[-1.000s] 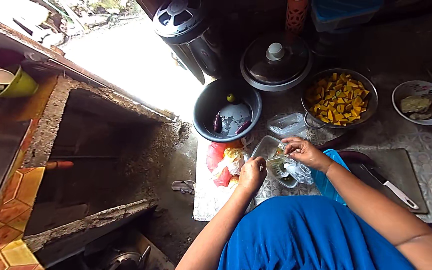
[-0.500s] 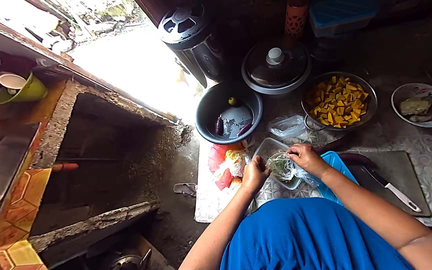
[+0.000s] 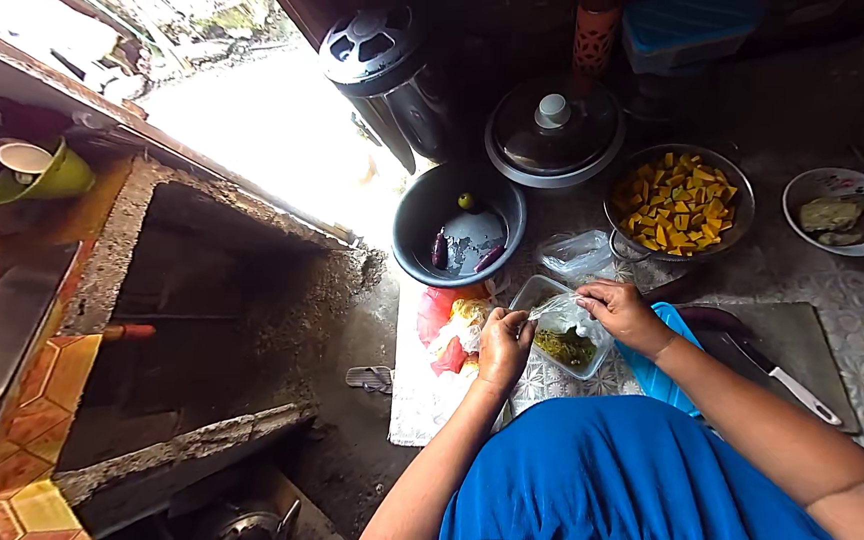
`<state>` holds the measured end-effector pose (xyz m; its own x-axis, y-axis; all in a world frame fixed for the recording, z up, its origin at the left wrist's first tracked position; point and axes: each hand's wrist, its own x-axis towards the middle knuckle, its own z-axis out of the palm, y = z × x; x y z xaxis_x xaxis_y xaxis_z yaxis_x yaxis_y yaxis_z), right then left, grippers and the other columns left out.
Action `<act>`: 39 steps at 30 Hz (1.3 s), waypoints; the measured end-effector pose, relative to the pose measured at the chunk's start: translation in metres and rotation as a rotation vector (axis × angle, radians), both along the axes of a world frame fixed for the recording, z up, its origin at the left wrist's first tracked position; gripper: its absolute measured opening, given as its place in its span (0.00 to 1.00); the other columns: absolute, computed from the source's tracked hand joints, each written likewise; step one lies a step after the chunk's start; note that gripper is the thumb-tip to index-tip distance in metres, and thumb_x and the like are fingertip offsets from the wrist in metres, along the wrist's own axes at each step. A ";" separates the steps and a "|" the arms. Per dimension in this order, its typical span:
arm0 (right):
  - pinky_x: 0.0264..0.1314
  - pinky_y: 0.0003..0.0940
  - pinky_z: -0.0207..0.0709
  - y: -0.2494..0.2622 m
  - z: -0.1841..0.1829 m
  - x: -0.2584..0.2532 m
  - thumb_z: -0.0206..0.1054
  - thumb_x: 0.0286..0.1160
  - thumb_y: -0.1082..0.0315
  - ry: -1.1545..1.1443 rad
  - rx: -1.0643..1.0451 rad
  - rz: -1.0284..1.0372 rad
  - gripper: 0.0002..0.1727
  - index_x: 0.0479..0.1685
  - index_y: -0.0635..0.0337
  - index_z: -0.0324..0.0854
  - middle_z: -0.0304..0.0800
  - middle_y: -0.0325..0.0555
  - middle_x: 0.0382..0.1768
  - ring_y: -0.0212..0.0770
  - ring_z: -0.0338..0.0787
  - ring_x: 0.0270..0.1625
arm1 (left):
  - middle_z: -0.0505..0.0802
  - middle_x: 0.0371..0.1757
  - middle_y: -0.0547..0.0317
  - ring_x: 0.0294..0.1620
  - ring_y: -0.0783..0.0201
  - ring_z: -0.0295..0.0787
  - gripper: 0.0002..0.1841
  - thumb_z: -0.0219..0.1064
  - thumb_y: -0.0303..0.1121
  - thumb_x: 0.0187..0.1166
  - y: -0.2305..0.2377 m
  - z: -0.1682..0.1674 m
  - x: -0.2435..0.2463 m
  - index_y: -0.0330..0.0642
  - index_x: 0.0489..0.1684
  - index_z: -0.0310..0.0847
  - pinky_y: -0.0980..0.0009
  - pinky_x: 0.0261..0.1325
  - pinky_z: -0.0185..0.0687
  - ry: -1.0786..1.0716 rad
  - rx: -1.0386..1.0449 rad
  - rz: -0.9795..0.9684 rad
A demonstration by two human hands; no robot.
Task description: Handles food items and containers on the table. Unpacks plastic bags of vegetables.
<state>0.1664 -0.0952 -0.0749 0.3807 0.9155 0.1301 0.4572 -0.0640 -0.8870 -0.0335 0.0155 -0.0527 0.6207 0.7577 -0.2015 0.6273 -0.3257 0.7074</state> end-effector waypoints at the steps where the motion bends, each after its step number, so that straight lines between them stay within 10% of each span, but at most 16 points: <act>1: 0.46 0.23 0.85 0.001 0.005 0.000 0.63 0.83 0.67 0.027 0.066 -0.035 0.12 0.45 0.65 0.92 0.93 0.48 0.41 0.29 0.90 0.38 | 0.90 0.46 0.51 0.41 0.67 0.86 0.12 0.70 0.35 0.80 0.001 -0.001 0.001 0.40 0.51 0.94 0.72 0.49 0.83 -0.076 0.039 -0.003; 4: 0.48 0.22 0.84 0.001 0.006 -0.006 0.63 0.84 0.66 0.000 0.148 -0.058 0.13 0.47 0.64 0.92 0.93 0.47 0.41 0.29 0.89 0.41 | 0.93 0.42 0.53 0.38 0.66 0.90 0.13 0.66 0.33 0.81 0.000 -0.013 -0.001 0.39 0.56 0.91 0.70 0.49 0.86 -0.136 0.074 -0.057; 8: 0.66 0.55 0.81 0.000 -0.008 -0.016 0.59 0.85 0.67 -0.218 -0.344 0.143 0.16 0.55 0.66 0.89 0.92 0.61 0.52 0.57 0.92 0.58 | 0.93 0.60 0.43 0.65 0.46 0.89 0.16 0.60 0.32 0.84 0.002 -0.011 0.008 0.39 0.64 0.87 0.45 0.72 0.79 0.374 -0.120 -0.270; 12: 0.53 0.39 0.87 0.005 0.000 -0.020 0.62 0.79 0.70 -0.188 0.021 -0.114 0.12 0.46 0.63 0.93 0.95 0.53 0.42 0.44 0.94 0.45 | 0.93 0.55 0.45 0.57 0.52 0.90 0.15 0.62 0.32 0.83 0.008 0.003 0.007 0.38 0.62 0.88 0.53 0.67 0.80 0.199 -0.081 -0.151; 16: 0.70 0.53 0.78 0.008 0.007 -0.011 0.58 0.85 0.70 -0.117 -0.398 0.188 0.15 0.54 0.69 0.89 0.93 0.62 0.52 0.56 0.91 0.60 | 0.85 0.71 0.40 0.58 0.51 0.91 0.29 0.71 0.35 0.78 0.009 -0.009 0.008 0.42 0.81 0.73 0.54 0.65 0.84 0.178 -0.224 -0.170; 19: 0.71 0.45 0.77 0.014 0.022 -0.020 0.60 0.83 0.70 -0.074 -0.225 0.282 0.15 0.53 0.65 0.92 0.96 0.55 0.51 0.50 0.92 0.58 | 0.85 0.71 0.37 0.53 0.51 0.93 0.44 0.81 0.38 0.70 -0.001 -0.016 0.013 0.42 0.89 0.61 0.56 0.58 0.89 0.032 -0.310 -0.203; 25: 0.67 0.37 0.83 0.009 0.028 -0.005 0.60 0.84 0.70 0.057 -0.061 0.122 0.15 0.57 0.64 0.90 0.94 0.53 0.54 0.40 0.92 0.57 | 0.94 0.43 0.48 0.46 0.58 0.92 0.14 0.70 0.37 0.80 0.004 -0.007 0.010 0.35 0.51 0.89 0.55 0.59 0.84 0.047 -0.284 0.022; 31: 0.74 0.69 0.71 0.000 -0.004 0.026 0.68 0.82 0.56 -0.226 -0.828 0.090 0.26 0.64 0.72 0.83 0.85 0.73 0.63 0.71 0.83 0.71 | 0.92 0.38 0.52 0.34 0.65 0.91 0.07 0.61 0.23 0.85 0.007 0.017 -0.011 0.28 0.53 0.78 0.67 0.42 0.91 -0.418 -0.731 0.436; 39: 0.75 0.61 0.72 -0.004 -0.015 0.011 0.57 0.86 0.70 -0.216 -0.802 0.109 0.17 0.61 0.73 0.82 0.86 0.70 0.63 0.65 0.84 0.71 | 0.94 0.34 0.55 0.32 0.64 0.94 0.14 0.42 0.25 0.92 0.020 0.037 -0.013 0.35 0.49 0.76 0.67 0.39 0.93 -0.675 -0.796 0.537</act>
